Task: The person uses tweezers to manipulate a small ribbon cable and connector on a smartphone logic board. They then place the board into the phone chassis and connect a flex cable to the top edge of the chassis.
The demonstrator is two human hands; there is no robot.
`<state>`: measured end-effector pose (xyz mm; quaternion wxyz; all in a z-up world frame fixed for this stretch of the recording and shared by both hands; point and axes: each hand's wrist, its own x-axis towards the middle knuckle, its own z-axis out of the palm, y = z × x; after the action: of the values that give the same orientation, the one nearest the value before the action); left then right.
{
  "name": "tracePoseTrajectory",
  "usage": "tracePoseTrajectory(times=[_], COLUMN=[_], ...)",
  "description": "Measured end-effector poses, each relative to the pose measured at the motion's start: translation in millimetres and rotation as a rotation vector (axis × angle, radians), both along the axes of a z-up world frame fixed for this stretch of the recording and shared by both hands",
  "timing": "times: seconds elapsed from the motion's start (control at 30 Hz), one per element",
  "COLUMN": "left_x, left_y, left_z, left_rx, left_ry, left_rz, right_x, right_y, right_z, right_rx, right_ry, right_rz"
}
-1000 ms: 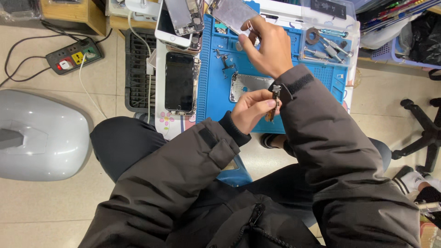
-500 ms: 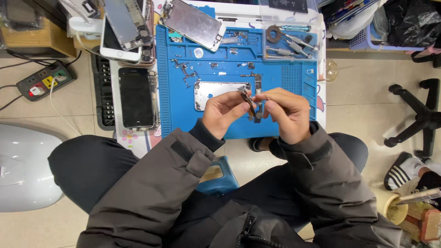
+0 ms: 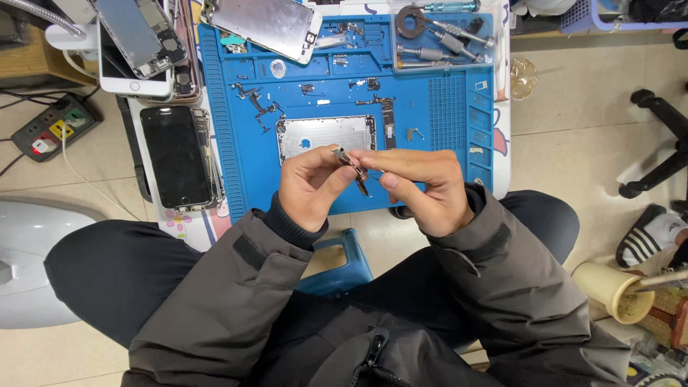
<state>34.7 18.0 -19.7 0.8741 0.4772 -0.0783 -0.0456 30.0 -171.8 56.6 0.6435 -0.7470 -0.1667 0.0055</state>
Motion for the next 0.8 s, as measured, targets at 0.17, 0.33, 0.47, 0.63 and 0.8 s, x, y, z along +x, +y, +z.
tracePoseTrajectory(times=[0.17, 0.33, 0.47, 0.63, 0.8], left_x=[1.9, 0.3, -0.3, -1.2, -2.2], left_y=[6.5, 5.8, 5.0, 3.7, 2.6], left_z=[10.9, 11.3, 10.4, 7.6, 6.0], left_rx=[0.073, 0.115, 0.134, 0.104, 0.13], left_ry=[-0.107, -0.181, -0.227, -0.243, -0.258], left_rz=[-0.006, 0.024, 0.061, 0.08, 0.107], right_x=[-10.4, -15.1, -14.6, -12.6, -8.8], right_y=[-5.8, -6.5, -3.5, -1.6, 3.1], right_z=[-1.2, -0.7, 0.4, 4.0, 9.1], right_rx=[-0.011, -0.031, -0.048, -0.07, -0.095], right_ry=[0.013, 0.021, 0.023, 0.025, 0.011], right_rz=[0.003, 0.006, 0.017, 0.03, 0.048])
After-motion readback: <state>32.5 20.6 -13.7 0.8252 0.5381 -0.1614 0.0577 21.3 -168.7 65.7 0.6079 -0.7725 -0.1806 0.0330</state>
